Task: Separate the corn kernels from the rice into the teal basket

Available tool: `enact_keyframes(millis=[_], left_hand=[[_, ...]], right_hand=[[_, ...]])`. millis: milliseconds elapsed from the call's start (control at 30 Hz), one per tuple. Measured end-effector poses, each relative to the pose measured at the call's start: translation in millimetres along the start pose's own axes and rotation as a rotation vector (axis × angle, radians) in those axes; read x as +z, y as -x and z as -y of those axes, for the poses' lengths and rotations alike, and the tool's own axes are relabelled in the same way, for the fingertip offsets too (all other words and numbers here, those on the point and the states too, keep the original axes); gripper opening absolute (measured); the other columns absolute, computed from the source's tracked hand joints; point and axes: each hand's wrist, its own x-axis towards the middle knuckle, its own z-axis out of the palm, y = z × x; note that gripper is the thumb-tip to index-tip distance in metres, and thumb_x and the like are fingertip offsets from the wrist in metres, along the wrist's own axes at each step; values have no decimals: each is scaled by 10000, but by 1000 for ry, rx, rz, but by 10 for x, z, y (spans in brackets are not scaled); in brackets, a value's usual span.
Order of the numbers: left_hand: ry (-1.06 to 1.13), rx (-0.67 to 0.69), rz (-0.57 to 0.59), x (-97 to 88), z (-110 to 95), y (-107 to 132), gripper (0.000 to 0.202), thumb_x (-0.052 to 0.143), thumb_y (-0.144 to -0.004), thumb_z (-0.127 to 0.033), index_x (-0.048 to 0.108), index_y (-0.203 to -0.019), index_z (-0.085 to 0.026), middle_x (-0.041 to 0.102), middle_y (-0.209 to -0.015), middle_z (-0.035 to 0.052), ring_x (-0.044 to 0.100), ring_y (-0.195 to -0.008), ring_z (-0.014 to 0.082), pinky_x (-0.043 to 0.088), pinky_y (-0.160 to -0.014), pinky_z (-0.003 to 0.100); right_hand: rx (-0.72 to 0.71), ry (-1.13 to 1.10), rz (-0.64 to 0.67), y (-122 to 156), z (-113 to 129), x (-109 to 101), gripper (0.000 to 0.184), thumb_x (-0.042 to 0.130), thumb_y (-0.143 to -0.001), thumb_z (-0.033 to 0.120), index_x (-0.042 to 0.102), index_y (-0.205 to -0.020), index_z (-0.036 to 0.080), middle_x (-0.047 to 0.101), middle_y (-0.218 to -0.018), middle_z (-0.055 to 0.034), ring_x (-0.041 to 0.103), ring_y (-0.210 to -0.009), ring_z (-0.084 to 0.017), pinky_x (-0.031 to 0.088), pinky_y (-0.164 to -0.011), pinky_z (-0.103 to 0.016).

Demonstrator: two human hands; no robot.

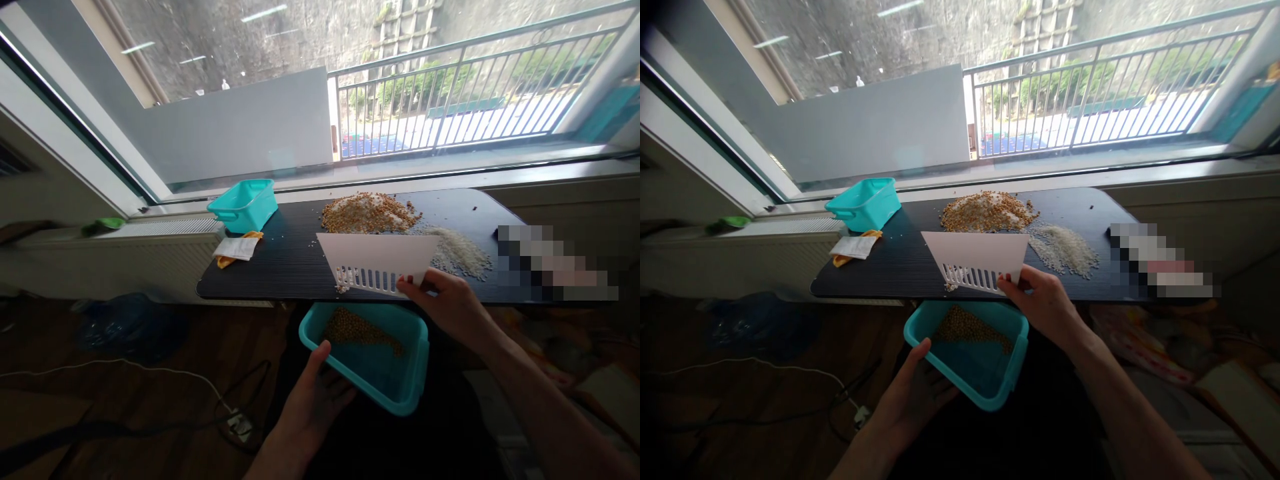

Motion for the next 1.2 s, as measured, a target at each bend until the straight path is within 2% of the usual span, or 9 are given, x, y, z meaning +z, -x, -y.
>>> enact_keyframes(millis=[767, 967, 1033, 1200], left_hand=[[-9, -4, -7, 12, -5, 16, 638, 574, -829, -527, 480, -1331, -144, 609, -1280, 175, 614, -1123, 302, 433, -1006, 422], [-5, -3, -25, -10, -3, -26, 639, 591, -819, -527, 472, -1338, -174, 626, -1264, 159, 643, -1072, 286, 460, -970, 413], [-5, -6, -45, -20, 4, -40, 645, 591, -817, -529, 464, -1343, -176, 631, -1256, 157, 650, -1059, 284, 464, -966, 412], [-9, -6, -50, -9, 12, -28, 646, 580, -824, -537, 465, -1339, -166, 642, -1228, 167, 656, -1048, 279, 462, -965, 412]], right_hand=[[27, -22, 85, 26, 113, 0, 217, 646, -759, 430, 711, -710, 229, 714, -684, -16, 643, -619, -180, 510, -565, -256], [40, -127, 181, 80, 147, -46, 236, 660, -749, 440, 739, -793, 222, 738, -729, -26, 666, -647, -200, 539, -565, -269], [44, -131, 147, 88, 137, -95, 222, 678, -733, 447, 729, -749, 231, 734, -721, -27, 661, -636, -201, 542, -566, -278], [95, -113, -97, 66, 87, -130, 225, 699, -706, 449, 677, -645, 234, 684, -622, -28, 612, -558, -184, 504, -503, -278]])
